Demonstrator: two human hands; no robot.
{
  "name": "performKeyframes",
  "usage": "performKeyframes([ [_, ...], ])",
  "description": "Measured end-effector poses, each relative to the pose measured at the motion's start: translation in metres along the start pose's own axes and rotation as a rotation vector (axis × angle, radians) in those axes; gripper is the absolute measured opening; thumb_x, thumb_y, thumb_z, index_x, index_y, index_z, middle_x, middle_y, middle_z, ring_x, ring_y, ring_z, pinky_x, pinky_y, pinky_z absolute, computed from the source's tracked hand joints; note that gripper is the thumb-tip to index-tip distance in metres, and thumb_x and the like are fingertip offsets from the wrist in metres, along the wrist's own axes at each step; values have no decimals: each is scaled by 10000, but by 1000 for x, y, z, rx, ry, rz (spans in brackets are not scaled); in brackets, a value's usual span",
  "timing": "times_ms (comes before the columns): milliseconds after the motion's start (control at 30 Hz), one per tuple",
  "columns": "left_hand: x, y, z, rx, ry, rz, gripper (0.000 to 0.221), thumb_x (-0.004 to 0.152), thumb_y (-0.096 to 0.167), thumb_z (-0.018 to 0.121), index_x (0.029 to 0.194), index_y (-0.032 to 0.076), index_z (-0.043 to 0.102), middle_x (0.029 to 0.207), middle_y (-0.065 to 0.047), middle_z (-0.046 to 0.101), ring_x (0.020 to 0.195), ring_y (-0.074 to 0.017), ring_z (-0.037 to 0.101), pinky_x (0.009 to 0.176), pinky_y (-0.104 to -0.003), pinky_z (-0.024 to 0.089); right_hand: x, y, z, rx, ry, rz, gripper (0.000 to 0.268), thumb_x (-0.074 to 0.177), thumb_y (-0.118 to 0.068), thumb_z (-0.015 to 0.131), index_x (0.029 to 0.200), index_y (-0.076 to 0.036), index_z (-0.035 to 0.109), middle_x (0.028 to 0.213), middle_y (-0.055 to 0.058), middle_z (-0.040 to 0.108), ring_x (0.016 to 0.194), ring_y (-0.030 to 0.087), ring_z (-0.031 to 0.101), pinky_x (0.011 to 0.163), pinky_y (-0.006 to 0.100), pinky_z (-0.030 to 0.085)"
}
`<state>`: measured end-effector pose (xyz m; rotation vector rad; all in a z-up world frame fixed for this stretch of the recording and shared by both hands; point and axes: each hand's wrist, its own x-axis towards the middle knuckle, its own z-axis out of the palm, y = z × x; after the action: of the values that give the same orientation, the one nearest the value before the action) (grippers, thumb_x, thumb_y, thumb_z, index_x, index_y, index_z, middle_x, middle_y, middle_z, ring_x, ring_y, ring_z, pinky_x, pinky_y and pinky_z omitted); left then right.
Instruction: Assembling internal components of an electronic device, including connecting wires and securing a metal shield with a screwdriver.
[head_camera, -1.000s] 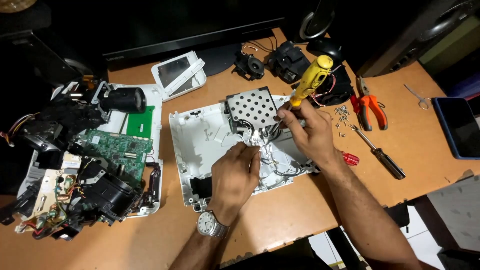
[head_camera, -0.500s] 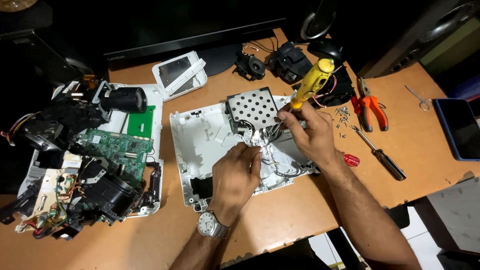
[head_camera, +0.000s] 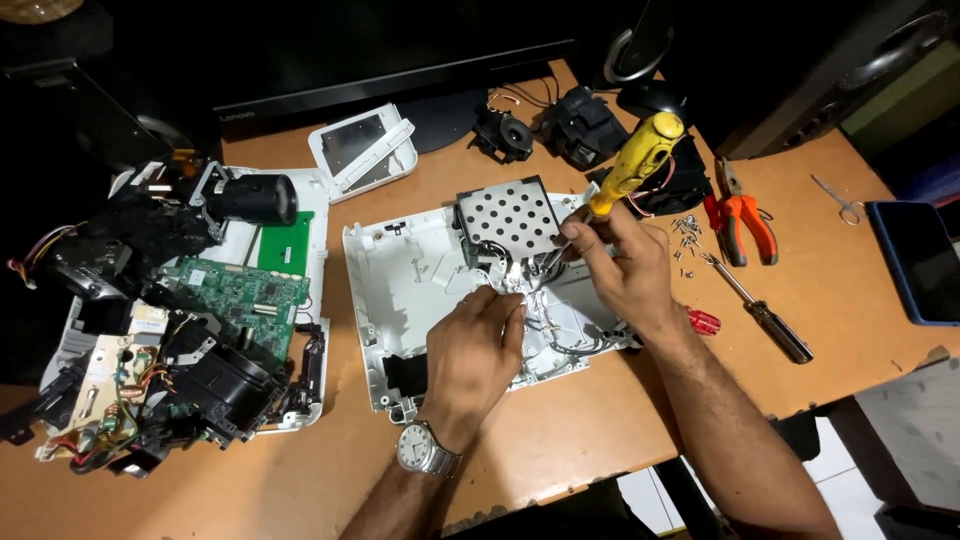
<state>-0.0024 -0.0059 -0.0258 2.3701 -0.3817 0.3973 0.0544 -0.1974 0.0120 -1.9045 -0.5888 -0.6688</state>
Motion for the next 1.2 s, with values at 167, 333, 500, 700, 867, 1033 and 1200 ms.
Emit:
performKeyframes([
  [167, -1, -2, 2, 11, 25, 14, 244, 993, 288, 599, 997, 142, 795, 793, -40, 666, 718, -231, 702, 590, -336, 551, 0, 0, 0, 2, -1, 6, 79, 1015, -48, 671, 951, -8, 691, 672, 113, 721, 600, 240, 733, 656, 347, 578],
  [333, -1, -3, 3, 16, 6, 4, 253, 996, 294, 595, 1006, 138, 794, 808, -46, 677, 730, -238, 708, 595, -348, 552, 0, 1, 2, -9, 10, -7, 79, 1015, -46, 676, 950, -6, 698, 676, 112, 725, 607, 243, 738, 662, 345, 579],
  [500, -1, -2, 2, 11, 4, 6, 263, 1001, 291, 586, 1012, 134, 796, 801, -48, 678, 725, -233, 708, 588, -339, 548, 0, 2, 2, -15, 5, -12, 82, 1010, -59, 689, 942, -13, 700, 668, 102, 724, 600, 237, 734, 657, 342, 575],
  [700, 0, -1, 1, 1, 2, 2, 263, 1002, 283, 587, 1006, 129, 800, 793, -49, 679, 714, -226, 706, 579, -333, 544, 0, 1, 0, 0, 2, -15, 79, 1007, -51, 686, 939, -13, 701, 669, 106, 724, 603, 236, 735, 659, 342, 576],
  [867, 0, 0, 1, -14, -12, -10, 276, 1014, 296, 572, 1027, 139, 799, 797, -37, 676, 707, -190, 698, 578, -297, 533, -3, 8, 1, -9, -14, -32, 75, 1012, -72, 683, 948, -46, 712, 670, 75, 723, 608, 225, 734, 671, 331, 569],
  [1033, 0, -1, 1, -14, -24, -13, 274, 1011, 293, 572, 1018, 137, 798, 795, -42, 673, 708, -207, 699, 576, -314, 535, -2, 9, 0, -44, -16, -38, 70, 1010, -86, 692, 956, -52, 723, 681, 73, 729, 615, 237, 732, 671, 332, 566],
  [1200, -1, -2, 3, -6, -11, -3, 265, 1010, 296, 578, 1015, 146, 797, 793, -31, 667, 707, -195, 696, 580, -307, 537, -1, 5, 0, -70, -44, -40, 71, 1007, -93, 691, 981, -45, 736, 694, 112, 724, 629, 301, 725, 664, 374, 563],
])
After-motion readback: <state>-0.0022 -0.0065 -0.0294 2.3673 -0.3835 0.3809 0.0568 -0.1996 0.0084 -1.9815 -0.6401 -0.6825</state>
